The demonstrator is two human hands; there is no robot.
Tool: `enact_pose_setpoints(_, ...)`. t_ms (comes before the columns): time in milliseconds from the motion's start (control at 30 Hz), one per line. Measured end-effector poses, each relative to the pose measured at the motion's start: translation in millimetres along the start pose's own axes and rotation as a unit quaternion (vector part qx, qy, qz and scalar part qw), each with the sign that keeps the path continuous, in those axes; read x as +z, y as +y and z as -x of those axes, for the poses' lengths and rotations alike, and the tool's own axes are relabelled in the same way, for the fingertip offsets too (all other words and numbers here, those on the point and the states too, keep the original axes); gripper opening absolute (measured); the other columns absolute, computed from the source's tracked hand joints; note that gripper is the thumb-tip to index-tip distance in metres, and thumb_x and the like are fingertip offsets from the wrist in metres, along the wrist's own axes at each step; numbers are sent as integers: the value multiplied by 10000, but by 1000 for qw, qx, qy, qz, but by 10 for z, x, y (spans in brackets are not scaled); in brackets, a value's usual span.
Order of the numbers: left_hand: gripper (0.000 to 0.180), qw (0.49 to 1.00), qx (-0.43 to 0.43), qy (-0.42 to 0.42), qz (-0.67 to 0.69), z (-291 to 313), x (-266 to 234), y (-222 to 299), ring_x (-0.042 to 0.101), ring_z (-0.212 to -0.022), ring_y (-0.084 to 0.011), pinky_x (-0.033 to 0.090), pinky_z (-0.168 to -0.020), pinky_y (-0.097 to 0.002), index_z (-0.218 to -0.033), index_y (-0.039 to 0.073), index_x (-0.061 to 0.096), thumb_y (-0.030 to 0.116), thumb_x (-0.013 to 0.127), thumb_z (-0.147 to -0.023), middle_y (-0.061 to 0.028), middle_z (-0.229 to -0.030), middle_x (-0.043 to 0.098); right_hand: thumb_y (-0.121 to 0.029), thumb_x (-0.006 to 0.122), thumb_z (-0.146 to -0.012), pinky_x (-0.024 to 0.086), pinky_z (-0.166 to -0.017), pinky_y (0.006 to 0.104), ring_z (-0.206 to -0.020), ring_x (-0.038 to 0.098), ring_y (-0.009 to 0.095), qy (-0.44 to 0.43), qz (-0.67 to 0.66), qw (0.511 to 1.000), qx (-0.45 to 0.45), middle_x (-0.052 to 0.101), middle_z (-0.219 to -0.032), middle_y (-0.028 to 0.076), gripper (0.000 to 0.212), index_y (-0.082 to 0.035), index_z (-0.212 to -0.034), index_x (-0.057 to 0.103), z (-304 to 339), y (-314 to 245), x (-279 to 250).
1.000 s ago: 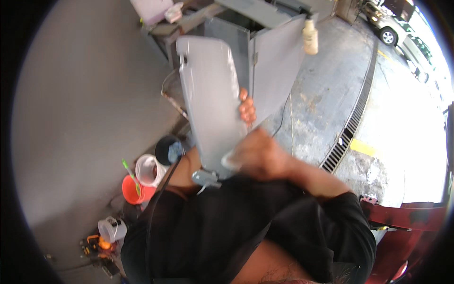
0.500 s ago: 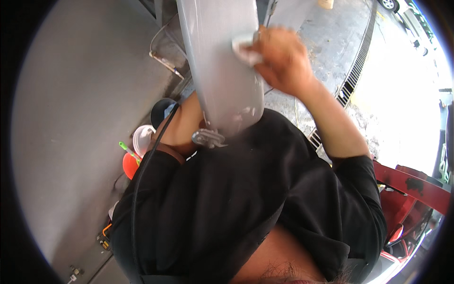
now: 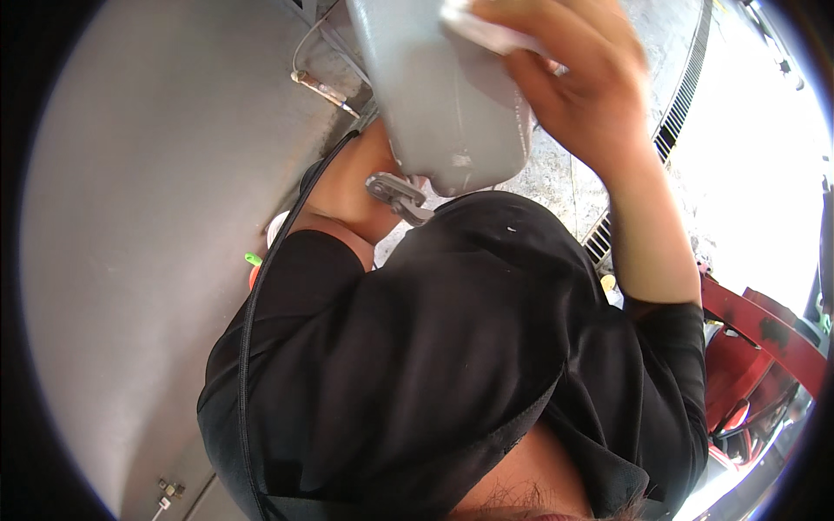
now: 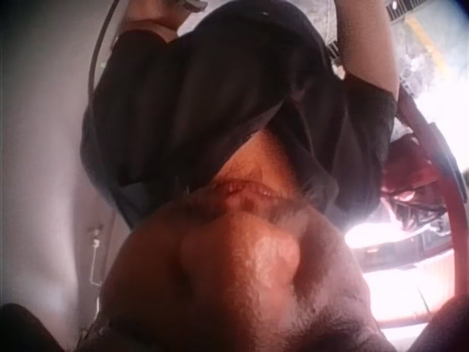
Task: The person removes a gray plastic car door panel from a red vehicle and places it on a workbench. They spray a cleaning solution onto the panel and wipe it thoroughly with a white cloth, cleaning the surface and the mirror area. The person then carries the cleaned panel back to the car.
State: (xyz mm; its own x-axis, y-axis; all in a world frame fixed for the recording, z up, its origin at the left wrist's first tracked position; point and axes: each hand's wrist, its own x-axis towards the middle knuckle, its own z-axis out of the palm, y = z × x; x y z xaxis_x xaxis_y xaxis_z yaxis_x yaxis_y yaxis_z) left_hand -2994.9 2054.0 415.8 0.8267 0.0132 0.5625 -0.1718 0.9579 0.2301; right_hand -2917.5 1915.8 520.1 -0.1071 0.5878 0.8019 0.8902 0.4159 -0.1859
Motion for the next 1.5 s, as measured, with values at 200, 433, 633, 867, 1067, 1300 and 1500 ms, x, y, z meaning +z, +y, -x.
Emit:
enact_pose_setpoints(200,208,998,25,3,-50,-170,-233,408,617,-835,-157,464,-819,-305,-1156,79,588,246,498,-1070,-12,-856,598,-154,742,-702,478,-791,338,-846,574,189,-92,-78,992,-48,586,-920,-48,312,-227,-1004,766,236,-245,504)
enact_pose_setpoints(433,212,991,99,29,-86,49,-149,816,621,-842,-162,468,-819,-310,-1160,75,594,241,498,-1069,-17,-866,608,50,655,-661,512,-831,424,-924,649,300,-235,-138,953,129,676,-959,102,348,-79,-964,768,973,-99,37)
enact_pose_setpoints(633,214,987,118,40,-102,220,-53,861,626,-849,-166,472,-819,-313,-1163,72,598,237,498,-1069,-22,-875,616,100,715,-781,528,-771,346,-919,656,264,-47,-170,965,195,687,-1007,126,347,-43,-1097,699,549,-236,40)
enact_pose_setpoints(867,218,986,116,45,-115,73,-119,875,630,-856,-171,477,-819,-318,-1166,68,604,232,497,-1068,-27,-885,626,68,768,-726,560,-760,390,-888,676,287,-99,-202,969,101,650,-943,81,392,-87,-1085,743,-5,-672,592)
enact_pose_setpoints(1067,221,983,128,46,-126,-16,-146,980,635,-862,-175,480,-819,-322,-1169,65,609,227,497,-1068,-31,-894,634,28,745,-733,559,-806,402,-897,658,305,-215,-219,942,136,638,-970,64,350,-118,-1051,746,226,-472,398)
enact_pose_setpoints(1300,225,986,112,56,-110,-119,-222,768,640,-870,-179,485,-819,-326,-1173,62,614,222,497,-1068,-36,-904,644,-1,704,-784,526,-884,425,-1008,622,311,-373,-66,911,162,631,-994,57,292,-132,-1044,740,469,-208,4)
enact_pose_setpoints(1500,229,991,73,57,-92,-335,-297,479,644,-876,-184,489,-819,-330,-1176,58,619,218,497,-1067,-40,-913,653,-15,685,-911,548,-825,349,-905,660,253,-280,-115,879,369,684,-1051,73,228,-90,-1120,733,1123,171,-546)
